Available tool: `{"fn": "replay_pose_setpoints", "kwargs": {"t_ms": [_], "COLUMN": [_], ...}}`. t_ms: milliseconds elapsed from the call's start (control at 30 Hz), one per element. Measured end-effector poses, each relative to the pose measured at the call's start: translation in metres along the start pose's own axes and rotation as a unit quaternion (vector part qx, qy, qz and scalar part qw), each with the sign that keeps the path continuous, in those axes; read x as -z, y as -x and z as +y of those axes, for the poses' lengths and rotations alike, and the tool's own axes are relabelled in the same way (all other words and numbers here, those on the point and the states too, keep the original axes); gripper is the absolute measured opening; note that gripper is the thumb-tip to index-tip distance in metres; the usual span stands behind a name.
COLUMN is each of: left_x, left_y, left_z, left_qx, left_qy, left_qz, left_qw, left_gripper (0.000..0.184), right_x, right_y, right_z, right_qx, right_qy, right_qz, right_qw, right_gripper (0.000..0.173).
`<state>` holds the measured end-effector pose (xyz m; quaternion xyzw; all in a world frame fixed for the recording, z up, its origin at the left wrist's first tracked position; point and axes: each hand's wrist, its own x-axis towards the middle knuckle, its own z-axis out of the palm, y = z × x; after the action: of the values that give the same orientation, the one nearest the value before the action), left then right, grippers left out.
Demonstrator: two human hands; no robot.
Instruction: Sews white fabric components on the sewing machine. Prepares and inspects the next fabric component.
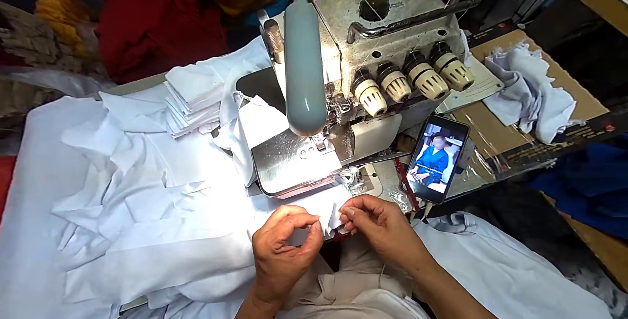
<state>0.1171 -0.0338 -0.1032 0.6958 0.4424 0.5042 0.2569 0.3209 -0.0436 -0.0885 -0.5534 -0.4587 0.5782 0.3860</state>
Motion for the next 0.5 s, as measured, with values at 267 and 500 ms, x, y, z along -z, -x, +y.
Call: {"fn": "replay_pose_setpoints", "kwargs": {"t_ms": [267,500], "left_x": [-0.005,-0.008], "left_y": [-0.006,0.001], "left_z": [0.009,0.004], "left_qx": [0.009,-0.023], "left_qy": [0.042,0.006], "left_qz": [0.011,-0.041], "left_qw": [0.999,0.999], "left_gripper": [0.003,0.004], "right_x": [0.002,-0.008], "right_y": [0.004,0.007], "right_z": [-0.002,-0.002], "right_qx": [0.053,0.055], "right_qy": [0.004,-0.054], "right_qz": [-0.017,-0.08], "right_qw": [0.998,0.994], "right_gripper": [0.025,0.02]}}
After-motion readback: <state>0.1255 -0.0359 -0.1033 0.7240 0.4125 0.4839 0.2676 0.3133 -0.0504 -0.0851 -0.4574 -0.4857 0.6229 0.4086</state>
